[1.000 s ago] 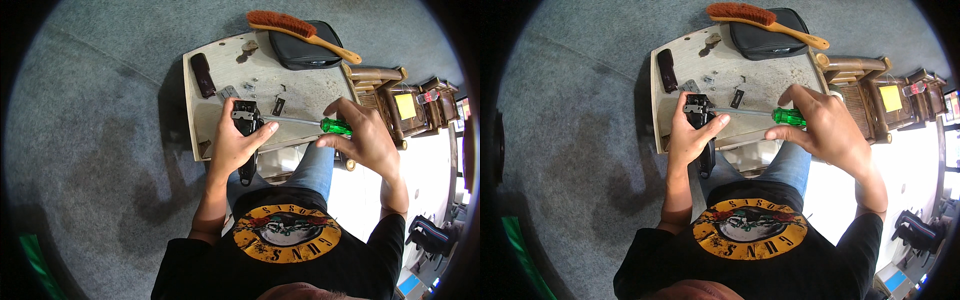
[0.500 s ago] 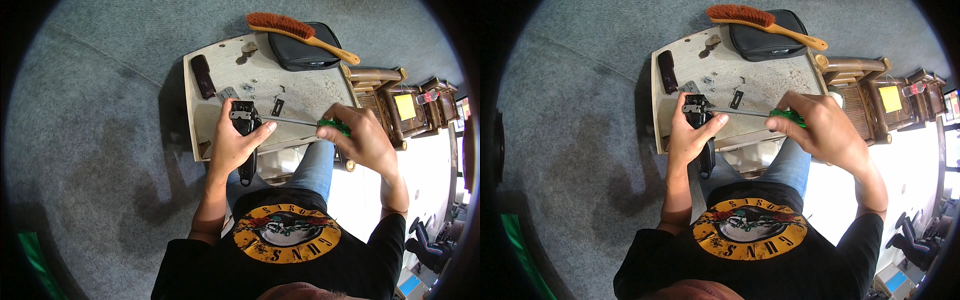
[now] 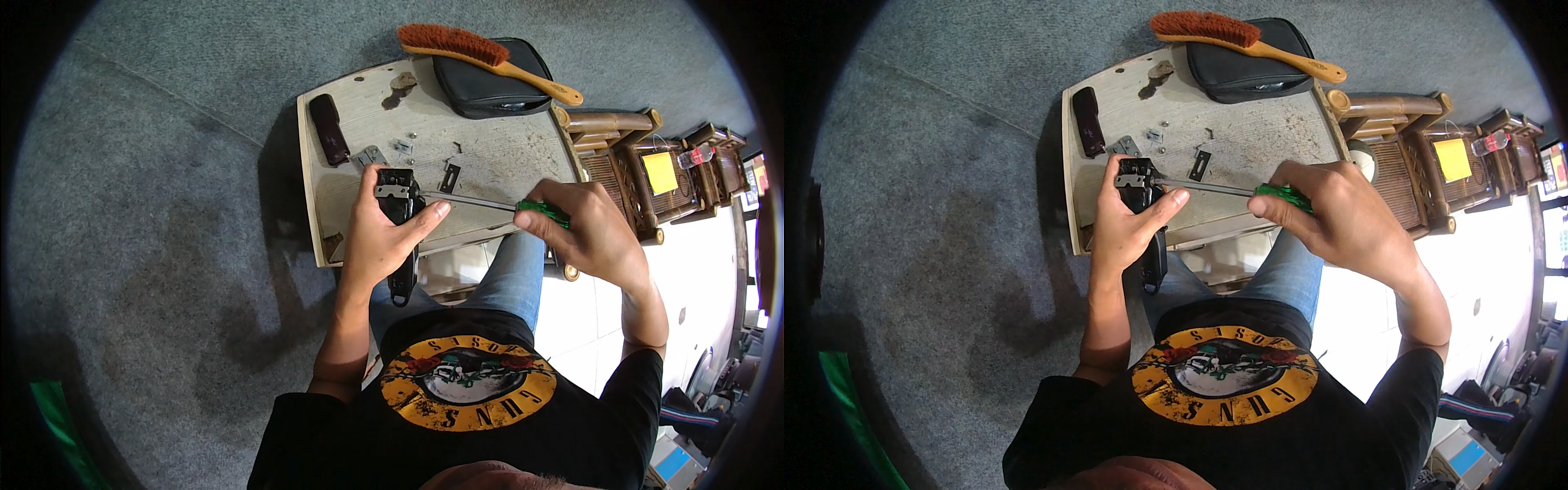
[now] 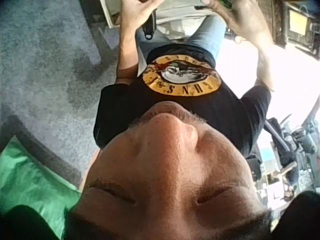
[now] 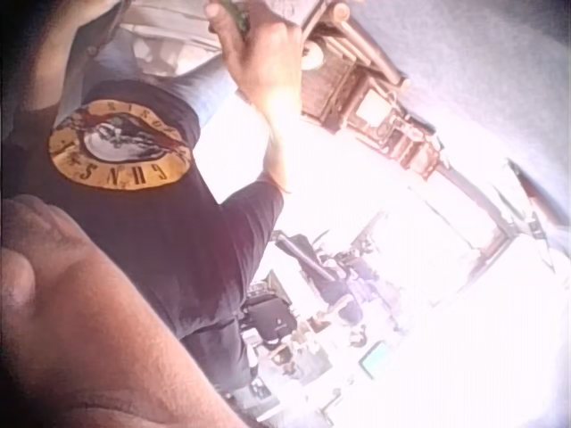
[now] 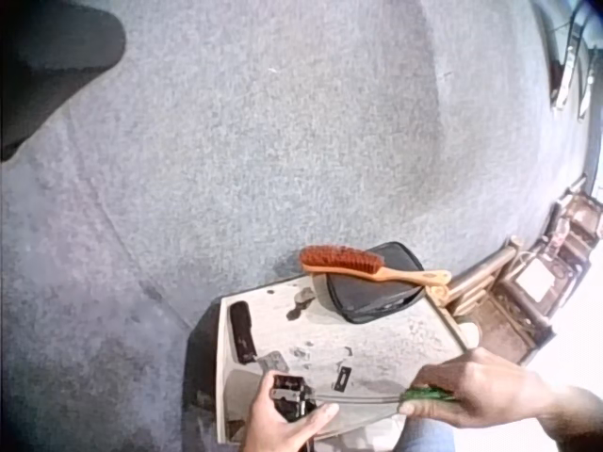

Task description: The person disassembles a set of hair clippers by using a screwdriver to remove screws from the blade assembly and housing, then handles the internal blade and plastic components by hand.

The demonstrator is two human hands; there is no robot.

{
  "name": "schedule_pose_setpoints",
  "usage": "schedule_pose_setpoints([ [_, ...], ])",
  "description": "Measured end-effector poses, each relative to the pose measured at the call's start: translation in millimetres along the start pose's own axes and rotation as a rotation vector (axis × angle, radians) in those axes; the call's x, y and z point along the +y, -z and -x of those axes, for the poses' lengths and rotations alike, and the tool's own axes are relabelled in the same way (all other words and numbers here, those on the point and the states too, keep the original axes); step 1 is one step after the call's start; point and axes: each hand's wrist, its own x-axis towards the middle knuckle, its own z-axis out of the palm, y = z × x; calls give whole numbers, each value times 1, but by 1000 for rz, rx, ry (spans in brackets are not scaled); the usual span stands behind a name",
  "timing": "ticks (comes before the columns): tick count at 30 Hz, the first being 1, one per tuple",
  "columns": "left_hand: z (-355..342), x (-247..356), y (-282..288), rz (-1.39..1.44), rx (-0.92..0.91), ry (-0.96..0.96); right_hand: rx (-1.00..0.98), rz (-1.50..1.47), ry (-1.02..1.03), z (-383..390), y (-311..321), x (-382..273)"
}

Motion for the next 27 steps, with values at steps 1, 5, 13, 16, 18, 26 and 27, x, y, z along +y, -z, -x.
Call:
schedule_pose_setpoints([
  [1, 0, 0, 0, -10, 5, 11, 4, -27, -20, 1, -1, 1],
  [5, -1, 0, 1, 18, 4, 41, 303, 475, 331, 1, -7, 12],
  [13, 0, -2, 1, -100, -11, -5, 245, 365, 211, -1, -6, 7],
  [16, 0, 1, -2, 1, 27, -10, 169, 170, 110, -4, -5, 2],
  [18, 0, -4, 3, 16, 17, 11, 170, 151, 145, -6, -7, 2],
  [26, 1, -3, 3, 11, -9, 44, 416, 702, 546, -7, -4, 12],
  [27, 1, -3, 4, 19, -8, 42, 436, 712, 554, -7, -5, 13],
])
